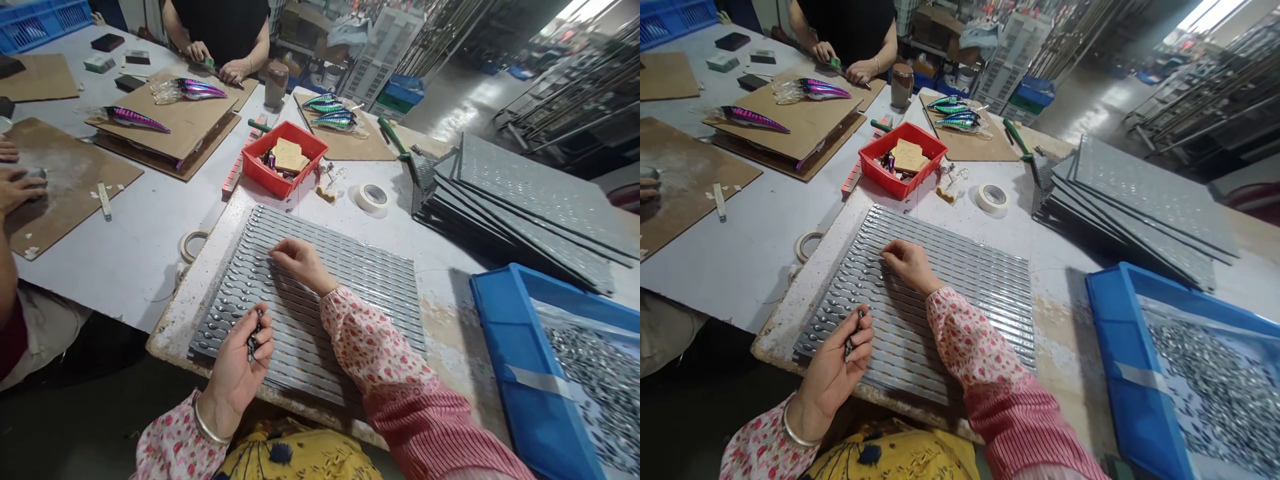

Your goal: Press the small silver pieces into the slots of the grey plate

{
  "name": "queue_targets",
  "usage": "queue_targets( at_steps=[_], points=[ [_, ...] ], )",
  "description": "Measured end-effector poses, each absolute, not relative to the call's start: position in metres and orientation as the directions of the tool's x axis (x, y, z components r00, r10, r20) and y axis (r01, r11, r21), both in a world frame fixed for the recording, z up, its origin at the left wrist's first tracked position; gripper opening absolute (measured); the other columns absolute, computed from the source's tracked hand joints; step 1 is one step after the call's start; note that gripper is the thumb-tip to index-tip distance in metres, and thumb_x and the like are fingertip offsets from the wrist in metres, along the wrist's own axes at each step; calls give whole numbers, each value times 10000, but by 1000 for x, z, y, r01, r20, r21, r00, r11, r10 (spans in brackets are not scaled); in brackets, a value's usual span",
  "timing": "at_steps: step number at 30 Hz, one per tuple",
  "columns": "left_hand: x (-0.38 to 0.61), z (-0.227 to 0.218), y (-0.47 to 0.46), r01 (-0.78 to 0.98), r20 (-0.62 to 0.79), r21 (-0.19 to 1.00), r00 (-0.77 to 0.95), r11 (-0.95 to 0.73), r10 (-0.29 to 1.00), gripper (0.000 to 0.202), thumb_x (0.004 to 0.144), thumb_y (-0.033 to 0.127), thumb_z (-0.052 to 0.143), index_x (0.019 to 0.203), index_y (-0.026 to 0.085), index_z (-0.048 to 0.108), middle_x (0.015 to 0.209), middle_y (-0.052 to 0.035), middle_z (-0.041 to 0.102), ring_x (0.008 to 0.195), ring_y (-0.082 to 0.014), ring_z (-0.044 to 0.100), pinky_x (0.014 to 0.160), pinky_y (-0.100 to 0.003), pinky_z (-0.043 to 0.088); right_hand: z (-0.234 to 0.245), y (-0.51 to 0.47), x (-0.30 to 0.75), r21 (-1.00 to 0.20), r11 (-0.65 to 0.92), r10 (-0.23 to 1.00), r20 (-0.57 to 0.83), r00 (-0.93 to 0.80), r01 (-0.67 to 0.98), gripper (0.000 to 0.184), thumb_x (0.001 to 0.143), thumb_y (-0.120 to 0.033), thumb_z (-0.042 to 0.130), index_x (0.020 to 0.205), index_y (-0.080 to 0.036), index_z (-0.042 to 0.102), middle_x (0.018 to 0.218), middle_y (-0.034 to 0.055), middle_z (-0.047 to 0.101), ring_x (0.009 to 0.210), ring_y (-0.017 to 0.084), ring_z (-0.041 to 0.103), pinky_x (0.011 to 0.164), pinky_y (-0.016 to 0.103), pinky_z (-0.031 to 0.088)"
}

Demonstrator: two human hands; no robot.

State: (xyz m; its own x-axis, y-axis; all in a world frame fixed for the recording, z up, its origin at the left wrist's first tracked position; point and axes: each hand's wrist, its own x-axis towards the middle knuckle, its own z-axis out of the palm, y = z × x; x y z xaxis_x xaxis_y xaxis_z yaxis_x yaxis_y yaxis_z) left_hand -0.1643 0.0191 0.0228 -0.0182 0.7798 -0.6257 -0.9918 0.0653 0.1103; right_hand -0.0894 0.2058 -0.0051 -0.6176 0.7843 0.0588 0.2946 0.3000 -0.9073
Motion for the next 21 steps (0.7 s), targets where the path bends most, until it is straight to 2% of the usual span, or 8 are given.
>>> queue_targets(
  at_steps=[5,8,12,17,21],
  points=[
    [-162,16,19,-975,-642,214,-98,55,760,119,805,112,556,897,109,632,866,-59,549,622,-51,485,434,-122,400,-10,210,-104,-914,279,788,42,-615,296,129,724,-244,576,734,-125,624,592,-7,589,504,79,462,492,199,341],
    [-162,14,18,-975,-633,220,-111,41,766,115,801,123,566,891,115,637,850,-56,543,625,-56,473,441,-131,397,-9,214,-105,-862,376,775,92,-625,340,139,756,-222,560,812,-133,651,660,8,631,574,99,513,563,215,381],
    [-161,15,18,-971,-639,235,-123,40,759,130,783,113,588,900,105,645,823,-48,537,616,-51,470,436,-125,387,-5,216,-104,-744,535,697,122,-706,400,151,770,-159,565,860,-153,686,797,34,681,714,126,572,685,242,404],
    [-159,15,18,-972,-640,226,-103,59,762,155,770,106,598,914,98,653,792,-40,537,581,-40,457,417,-117,374,-7,213,-110,-723,532,717,108,-689,441,60,750,-180,613,757,-157,668,682,-1,659,603,108,546,621,223,395],
    [-159,13,18,-974,-634,221,-102,53,767,147,766,114,602,902,109,657,793,-38,541,580,-40,459,420,-119,375,-12,212,-117,-668,570,721,127,-682,478,49,741,-165,612,722,-155,655,660,-2,643,590,106,527,620,224,382]
  ],
)
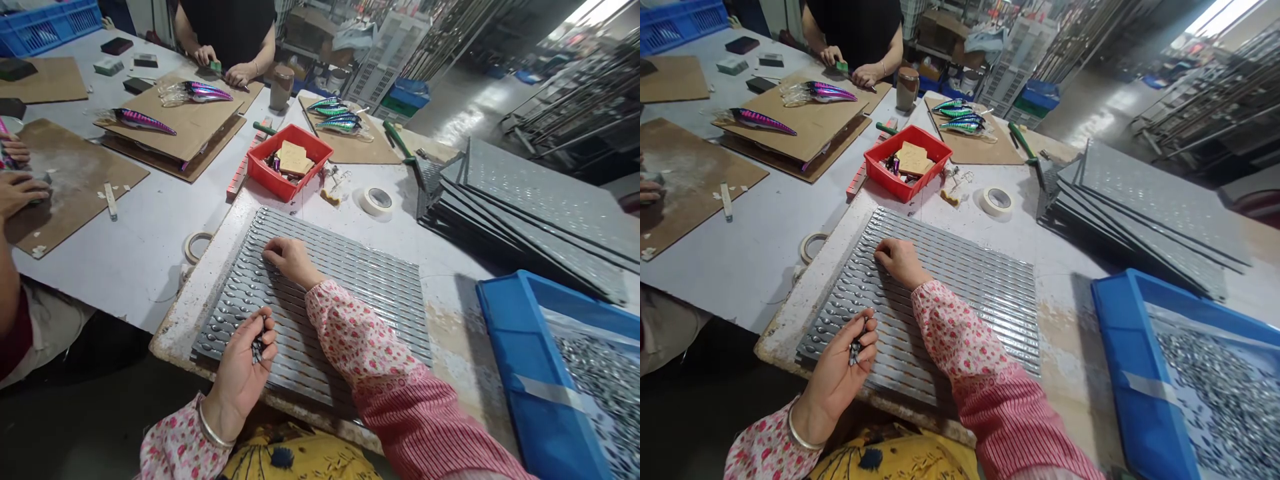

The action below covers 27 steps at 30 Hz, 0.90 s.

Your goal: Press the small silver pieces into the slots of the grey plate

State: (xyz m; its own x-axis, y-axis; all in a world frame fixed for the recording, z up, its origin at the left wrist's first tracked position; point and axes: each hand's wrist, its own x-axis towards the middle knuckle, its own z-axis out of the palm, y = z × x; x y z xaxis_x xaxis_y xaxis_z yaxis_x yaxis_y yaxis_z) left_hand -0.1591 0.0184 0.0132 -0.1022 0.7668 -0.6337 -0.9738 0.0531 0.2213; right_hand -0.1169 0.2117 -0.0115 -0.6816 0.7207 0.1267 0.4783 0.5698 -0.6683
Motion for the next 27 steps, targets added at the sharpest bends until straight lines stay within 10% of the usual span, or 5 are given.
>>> queue_targets(
  at_steps=[8,12,20,27],
  points=[
    [-159,15,20,-962,-641,270,-157,29,751,160,724,104,650,882,125,666,805,-35,558,598,-46,469,439,-127,383,-15,212,-125,-587,585,748,123,-652,560,88,737,-128,554,696,-158,627,642,7,612,597,127,509,620,245,366],
    [-161,18,21,-955,-618,297,-188,5,763,188,709,107,669,897,111,663,795,-33,562,586,-42,468,430,-125,371,-5,201,-117,-739,497,759,117,-640,455,58,747,-159,582,693,-150,601,627,-9,579,585,108,484,597,233,363],
    [-162,19,24,-933,-589,358,-255,-35,767,133,718,171,684,828,148,611,720,8,519,552,-34,442,421,-121,346,37,162,-75,-962,233,363,-49,-930,141,245,775,-384,635,788,-140,619,706,2,578,622,94,478,546,212,385],
    [-160,19,29,-967,-617,251,-195,-45,762,153,697,173,703,783,127,585,687,21,478,485,-9,380,365,-95,282,19,149,-76,-987,162,396,77,-915,-13,274,781,-424,628,781,-151,609,735,10,564,644,98,487,568,222,403]
  ],
)
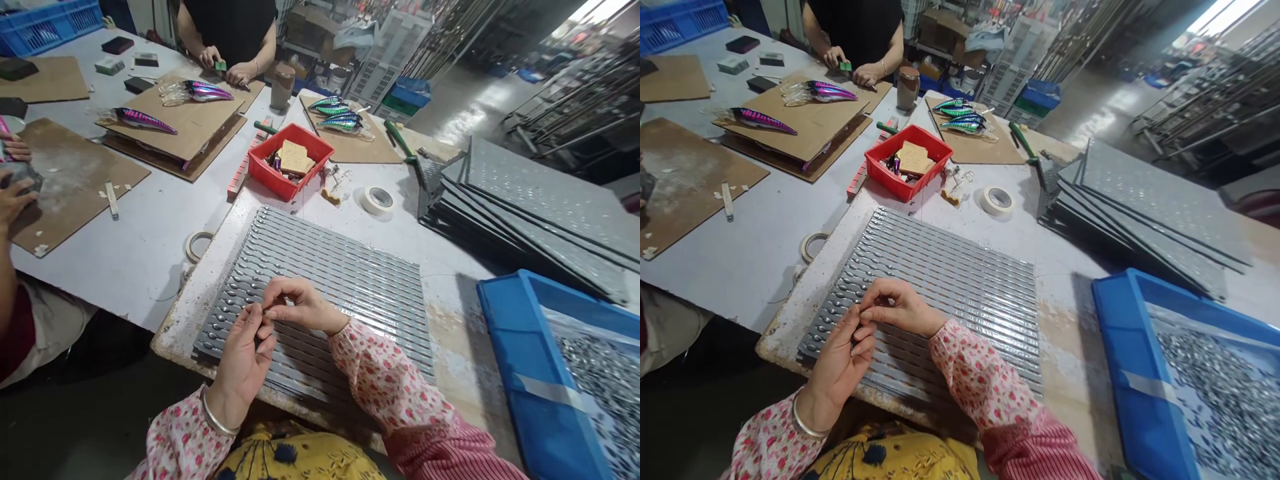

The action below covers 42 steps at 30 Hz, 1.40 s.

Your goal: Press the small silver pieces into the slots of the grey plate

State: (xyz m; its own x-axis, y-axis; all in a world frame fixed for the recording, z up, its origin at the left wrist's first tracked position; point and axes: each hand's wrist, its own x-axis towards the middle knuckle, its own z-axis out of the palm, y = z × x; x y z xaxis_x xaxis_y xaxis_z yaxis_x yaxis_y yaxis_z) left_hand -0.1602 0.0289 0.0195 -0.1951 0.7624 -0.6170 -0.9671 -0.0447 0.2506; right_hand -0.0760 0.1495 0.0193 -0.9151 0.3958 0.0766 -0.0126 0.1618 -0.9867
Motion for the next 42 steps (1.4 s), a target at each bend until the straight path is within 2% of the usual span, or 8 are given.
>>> queue_targets(
  at_steps=[6,10,16,24,30,34,37,42],
  points=[
    [-164,22,32,-971,-624,239,-177,-30,761,124,790,210,601,877,122,611,725,0,496,499,-21,391,387,-113,326,14,152,-85,-989,134,573,122,-811,-54,179,846,-338,550,791,-169,534,763,19,597,646,100,501,599,231,416],
    [-165,26,30,-961,-623,275,-168,13,764,197,801,143,549,986,118,611,800,-37,541,534,-37,419,415,-134,363,7,191,-99,-959,244,773,104,-626,141,129,812,-270,574,756,-160,540,651,-5,585,538,89,452,519,215,359],
    [-162,22,25,-960,-639,277,-166,24,751,96,785,118,568,870,126,611,749,-24,546,507,-29,419,405,-125,350,-4,224,-119,-707,545,707,100,-700,450,64,762,-131,597,781,-152,654,720,8,654,650,113,547,646,232,383],
    [-163,17,25,-989,-657,148,-96,3,748,87,818,116,529,830,105,615,718,-25,561,501,-34,460,404,-128,382,-13,220,-127,-546,569,767,82,-637,615,76,774,-185,573,766,-166,647,738,22,658,677,149,553,657,260,377],
    [-166,26,29,-990,-700,50,-128,-131,703,198,857,120,446,892,78,637,941,-124,648,910,-196,624,799,-340,535,-8,211,-122,-661,528,791,155,-592,533,52,771,-193,599,748,-149,614,681,7,598,624,124,491,614,246,368],
    [-165,26,30,-983,-659,124,-185,-138,729,219,850,131,473,988,90,639,1021,-129,657,983,-215,609,850,-363,518,20,184,-97,-811,539,588,168,-791,228,128,830,-260,571,771,-154,611,691,3,578,619,109,481,598,234,392],
    [-163,21,30,-977,-638,154,-214,-150,740,228,854,148,476,1009,129,643,1025,-96,668,963,-193,616,839,-347,523,39,164,-77,-706,701,313,177,-933,102,140,819,-305,607,894,-196,655,831,38,582,774,150,499,733,290,413],
    [-159,15,31,-980,-645,165,-191,-108,740,238,851,132,482,1027,158,640,1047,-66,662,1004,-167,594,840,-293,515,39,148,-70,-507,845,295,171,-940,173,112,824,-244,594,903,-200,660,890,71,560,819,182,465,738,316,413]
  ],
)
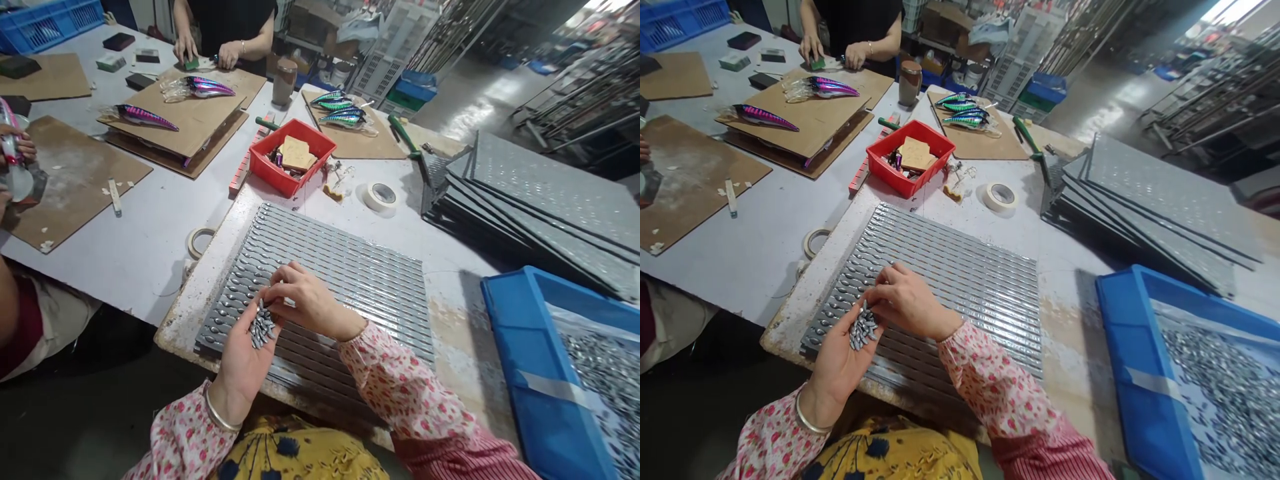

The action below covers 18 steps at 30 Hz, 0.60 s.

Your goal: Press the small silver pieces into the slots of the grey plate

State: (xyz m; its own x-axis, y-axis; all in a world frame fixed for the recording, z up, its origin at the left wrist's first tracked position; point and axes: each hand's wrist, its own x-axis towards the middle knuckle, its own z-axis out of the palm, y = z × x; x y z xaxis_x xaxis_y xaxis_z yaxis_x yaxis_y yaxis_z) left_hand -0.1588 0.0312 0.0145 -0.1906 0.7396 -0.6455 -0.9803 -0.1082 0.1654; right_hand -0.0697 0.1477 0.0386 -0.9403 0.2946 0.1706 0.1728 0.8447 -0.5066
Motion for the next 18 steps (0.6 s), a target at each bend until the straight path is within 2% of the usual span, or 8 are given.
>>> queue_targets(
  at_steps=[3,5,8,10,11,13,16,18],
  points=[
    [-158,15,32,-981,-673,168,-185,-95,716,233,858,126,466,1016,149,637,1032,-67,659,982,-154,596,823,-281,520,33,144,-72,-520,841,281,182,-942,150,111,856,-200,535,823,-172,637,850,76,572,807,177,476,740,313,419],
    [-158,17,32,-980,-691,171,-190,-97,697,224,863,130,456,998,138,635,1021,-75,653,952,-154,601,800,-287,531,31,143,-72,-576,806,303,205,-931,136,121,875,-202,503,842,-166,613,832,74,587,801,173,490,732,311,424],
    [-161,18,30,-975,-696,205,-202,-79,689,210,853,120,470,992,130,627,1001,-88,634,897,-152,606,727,-272,545,28,150,-66,-769,623,464,219,-858,141,94,880,-220,496,853,-166,569,770,40,601,718,138,522,661,266,436],
    [-162,17,27,-979,-691,200,-163,-30,705,188,840,103,491,975,115,621,890,-71,616,733,-99,593,587,-191,522,25,162,-61,-860,475,608,166,-776,188,84,862,-235,514,826,-167,549,717,13,591,635,113,522,590,232,429],
    [-162,16,26,-983,-684,186,-132,-3,717,175,836,98,497,962,107,618,824,-53,594,634,-64,554,506,-149,481,23,170,-59,-868,438,666,137,-733,235,82,849,-236,524,811,-167,547,693,5,584,603,107,515,564,223,419],
    [-161,15,25,-987,-664,151,-68,44,745,151,837,102,500,940,97,610,729,-17,534,504,-21,445,387,-106,376,17,186,-57,-801,472,735,126,-667,369,59,820,-207,535,789,-162,558,661,0,575,577,107,504,553,222,399],
    [-159,15,24,-984,-649,155,-39,83,760,141,839,122,503,943,106,596,709,0,496,474,-14,391,350,-100,315,8,206,-62,-523,643,719,162,-676,559,52,782,-141,534,766,-153,582,678,23,593,629,132,510,617,245,381],
    [-157,15,25,-980,-654,173,-40,98,755,116,838,139,509,917,113,590,715,0,492,480,-17,388,354,-103,311,4,213,-69,-346,716,676,128,-726,606,78,772,-114,524,756,-146,594,703,46,609,676,152,518,655,257,370]
  ],
)
